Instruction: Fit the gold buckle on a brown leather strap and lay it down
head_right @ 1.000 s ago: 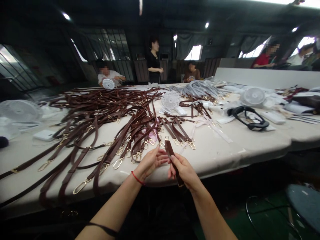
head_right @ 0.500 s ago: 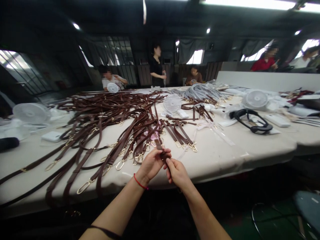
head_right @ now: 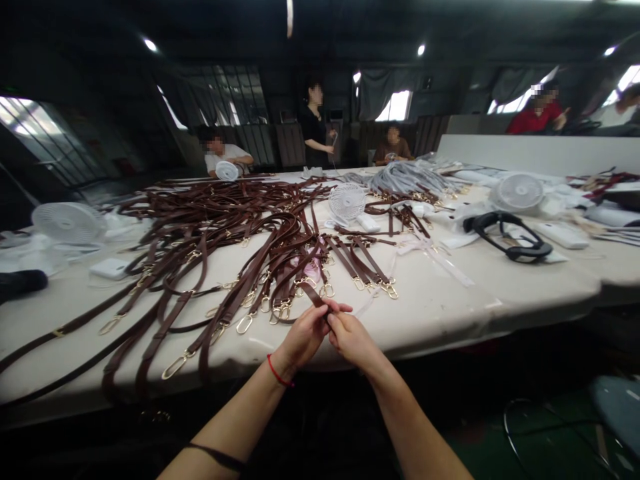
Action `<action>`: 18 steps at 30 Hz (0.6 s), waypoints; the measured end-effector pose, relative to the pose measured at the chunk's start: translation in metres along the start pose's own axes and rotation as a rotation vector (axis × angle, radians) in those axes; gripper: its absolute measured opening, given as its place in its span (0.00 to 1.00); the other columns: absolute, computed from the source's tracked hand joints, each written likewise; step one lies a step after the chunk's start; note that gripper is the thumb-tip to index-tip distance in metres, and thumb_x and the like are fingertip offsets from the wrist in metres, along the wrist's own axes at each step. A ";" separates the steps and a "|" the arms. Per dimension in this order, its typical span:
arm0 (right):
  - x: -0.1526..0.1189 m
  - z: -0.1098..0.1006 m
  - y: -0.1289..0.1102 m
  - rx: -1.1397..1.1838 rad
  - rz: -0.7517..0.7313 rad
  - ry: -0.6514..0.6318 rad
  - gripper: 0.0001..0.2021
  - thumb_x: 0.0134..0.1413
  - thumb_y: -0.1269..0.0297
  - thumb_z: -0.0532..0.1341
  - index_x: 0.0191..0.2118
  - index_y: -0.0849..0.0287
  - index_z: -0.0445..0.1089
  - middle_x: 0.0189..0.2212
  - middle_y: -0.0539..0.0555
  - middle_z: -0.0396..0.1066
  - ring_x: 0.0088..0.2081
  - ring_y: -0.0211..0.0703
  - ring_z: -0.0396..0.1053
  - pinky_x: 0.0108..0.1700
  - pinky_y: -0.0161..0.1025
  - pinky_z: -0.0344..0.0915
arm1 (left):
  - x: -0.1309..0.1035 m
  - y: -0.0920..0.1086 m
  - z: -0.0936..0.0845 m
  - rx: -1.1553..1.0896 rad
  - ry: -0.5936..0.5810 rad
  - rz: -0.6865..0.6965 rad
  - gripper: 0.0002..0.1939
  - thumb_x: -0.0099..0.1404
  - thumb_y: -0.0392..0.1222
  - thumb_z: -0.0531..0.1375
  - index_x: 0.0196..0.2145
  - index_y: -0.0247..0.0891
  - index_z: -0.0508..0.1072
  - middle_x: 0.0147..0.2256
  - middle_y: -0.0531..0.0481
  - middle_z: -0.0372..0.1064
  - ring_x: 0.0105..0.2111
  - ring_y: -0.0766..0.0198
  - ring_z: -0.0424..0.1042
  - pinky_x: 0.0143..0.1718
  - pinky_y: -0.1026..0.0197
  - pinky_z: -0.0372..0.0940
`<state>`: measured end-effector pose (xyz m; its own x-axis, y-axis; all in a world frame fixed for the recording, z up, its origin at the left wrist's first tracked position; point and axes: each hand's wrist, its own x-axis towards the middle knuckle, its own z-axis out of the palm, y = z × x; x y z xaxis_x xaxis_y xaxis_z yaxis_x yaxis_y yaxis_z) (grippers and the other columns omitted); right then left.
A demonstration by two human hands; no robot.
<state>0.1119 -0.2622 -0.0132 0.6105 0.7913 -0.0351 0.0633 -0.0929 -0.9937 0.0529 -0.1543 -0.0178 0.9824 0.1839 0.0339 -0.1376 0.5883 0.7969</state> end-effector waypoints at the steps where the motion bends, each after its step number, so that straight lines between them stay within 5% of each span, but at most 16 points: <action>1: 0.000 0.002 0.000 0.030 -0.013 -0.001 0.22 0.59 0.43 0.52 0.28 0.59 0.59 0.13 0.45 0.50 0.14 0.32 0.47 0.18 0.33 0.43 | -0.001 -0.001 -0.001 -0.017 -0.012 -0.033 0.13 0.62 0.45 0.59 0.38 0.32 0.68 0.39 0.40 0.71 0.28 0.64 0.69 0.24 0.65 0.63; 3: 0.001 0.005 -0.001 0.100 -0.020 0.009 0.23 0.58 0.42 0.53 0.28 0.60 0.60 0.13 0.44 0.50 0.14 0.31 0.46 0.18 0.33 0.43 | -0.002 0.000 -0.003 -0.035 -0.024 -0.094 0.15 0.62 0.47 0.59 0.40 0.32 0.68 0.34 0.44 0.70 0.22 0.65 0.68 0.21 0.63 0.64; 6: -0.001 0.006 -0.001 0.217 -0.022 -0.032 0.21 0.59 0.45 0.56 0.34 0.62 0.63 0.20 0.48 0.61 0.20 0.32 0.58 0.23 0.32 0.55 | -0.003 0.011 -0.006 0.000 -0.030 -0.118 0.15 0.65 0.49 0.57 0.39 0.32 0.68 0.27 0.46 0.69 0.16 0.67 0.63 0.18 0.62 0.63; 9: -0.004 0.002 0.000 0.198 0.007 -0.137 0.20 0.57 0.47 0.59 0.37 0.63 0.65 0.27 0.52 0.68 0.27 0.35 0.66 0.32 0.33 0.62 | -0.002 0.023 -0.009 -0.046 0.047 0.041 0.11 0.67 0.45 0.56 0.35 0.32 0.67 0.36 0.40 0.73 0.29 0.65 0.73 0.30 0.64 0.69; 11: -0.005 0.000 0.003 0.137 0.049 -0.128 0.21 0.56 0.46 0.59 0.35 0.64 0.66 0.24 0.52 0.67 0.24 0.34 0.64 0.29 0.32 0.59 | -0.002 0.023 -0.010 -0.084 0.074 0.125 0.09 0.67 0.42 0.56 0.35 0.32 0.67 0.43 0.38 0.72 0.40 0.62 0.74 0.39 0.64 0.69; 15: -0.002 0.004 0.010 0.125 0.050 -0.021 0.23 0.53 0.43 0.58 0.32 0.64 0.66 0.19 0.49 0.62 0.19 0.31 0.58 0.23 0.31 0.52 | -0.005 0.006 -0.011 -0.048 -0.006 0.006 0.13 0.67 0.47 0.56 0.39 0.32 0.67 0.45 0.37 0.71 0.19 0.67 0.68 0.19 0.63 0.63; 18: -0.003 0.007 0.012 0.140 0.080 -0.036 0.25 0.52 0.41 0.59 0.33 0.64 0.66 0.20 0.49 0.64 0.18 0.31 0.59 0.22 0.30 0.53 | -0.007 0.000 -0.011 -0.036 -0.009 -0.023 0.15 0.67 0.48 0.56 0.41 0.31 0.68 0.45 0.36 0.71 0.18 0.67 0.68 0.19 0.62 0.63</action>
<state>0.1052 -0.2619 -0.0254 0.5803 0.8061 -0.1162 -0.0965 -0.0736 -0.9926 0.0449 -0.1468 -0.0247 0.9865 0.1627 0.0213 -0.1190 0.6203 0.7753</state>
